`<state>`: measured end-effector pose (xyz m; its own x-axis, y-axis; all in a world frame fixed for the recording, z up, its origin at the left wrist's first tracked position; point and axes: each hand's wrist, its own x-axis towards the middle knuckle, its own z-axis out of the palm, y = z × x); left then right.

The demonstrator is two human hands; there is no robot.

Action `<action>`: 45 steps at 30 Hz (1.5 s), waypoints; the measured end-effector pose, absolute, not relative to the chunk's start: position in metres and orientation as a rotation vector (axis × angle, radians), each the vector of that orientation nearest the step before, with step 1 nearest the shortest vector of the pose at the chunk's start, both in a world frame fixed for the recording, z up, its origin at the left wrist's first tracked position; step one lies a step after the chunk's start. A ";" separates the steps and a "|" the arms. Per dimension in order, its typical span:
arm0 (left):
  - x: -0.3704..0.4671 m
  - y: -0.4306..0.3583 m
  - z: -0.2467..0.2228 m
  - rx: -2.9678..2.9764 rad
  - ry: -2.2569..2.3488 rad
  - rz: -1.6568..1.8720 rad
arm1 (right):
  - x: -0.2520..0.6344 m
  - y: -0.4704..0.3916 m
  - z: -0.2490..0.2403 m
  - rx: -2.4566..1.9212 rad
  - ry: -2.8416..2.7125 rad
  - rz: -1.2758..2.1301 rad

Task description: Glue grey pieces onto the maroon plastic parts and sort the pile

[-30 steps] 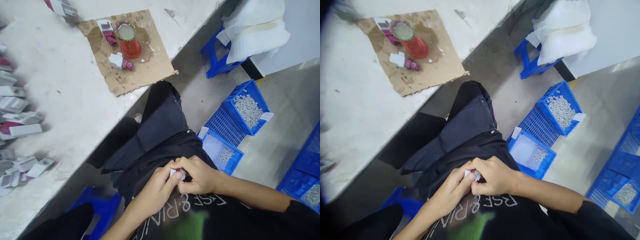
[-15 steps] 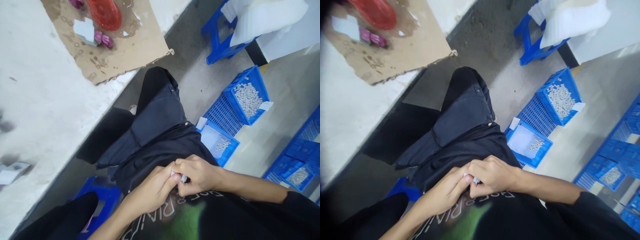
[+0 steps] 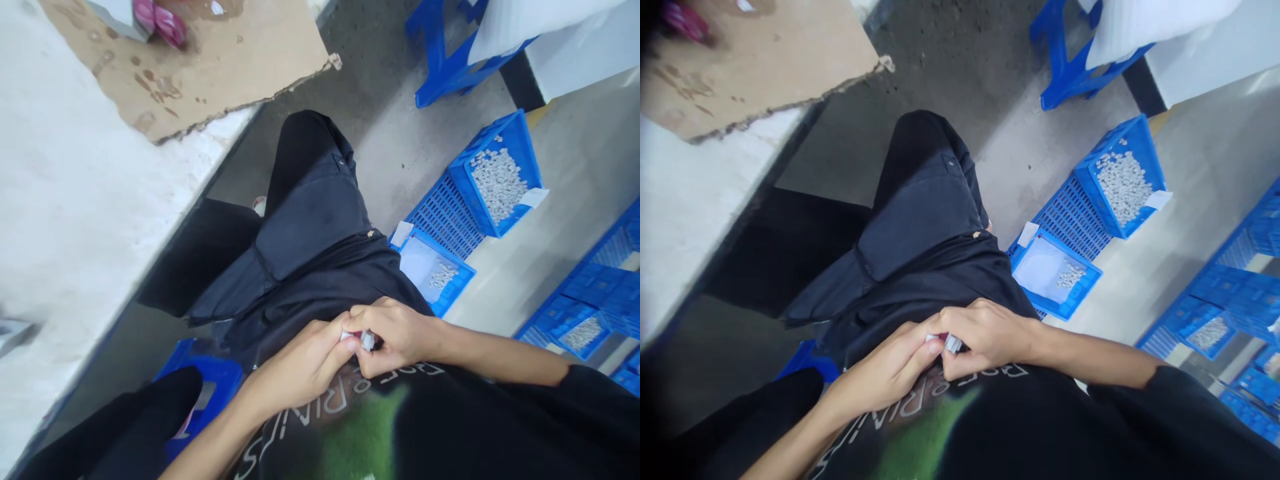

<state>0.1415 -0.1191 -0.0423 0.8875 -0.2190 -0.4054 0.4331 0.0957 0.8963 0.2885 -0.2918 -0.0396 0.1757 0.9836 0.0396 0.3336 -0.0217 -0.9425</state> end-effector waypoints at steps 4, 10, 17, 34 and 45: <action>0.134 -0.124 -0.047 1.330 0.348 -0.391 | 0.287 -0.290 -0.038 -1.509 -0.984 1.086; 0.133 -0.132 -0.051 1.228 0.474 -0.249 | 0.290 -0.277 -0.027 -1.370 -0.520 1.289; 0.134 -0.139 -0.056 1.216 0.495 -0.190 | 0.293 -0.272 -0.024 -1.235 -0.190 1.514; 0.135 -0.147 -0.053 0.995 0.620 -0.199 | 0.266 -0.278 -0.041 -1.366 -0.286 1.267; 0.130 -0.124 -0.049 1.742 0.324 -0.100 | 0.312 -0.272 -0.024 -1.239 -0.314 1.649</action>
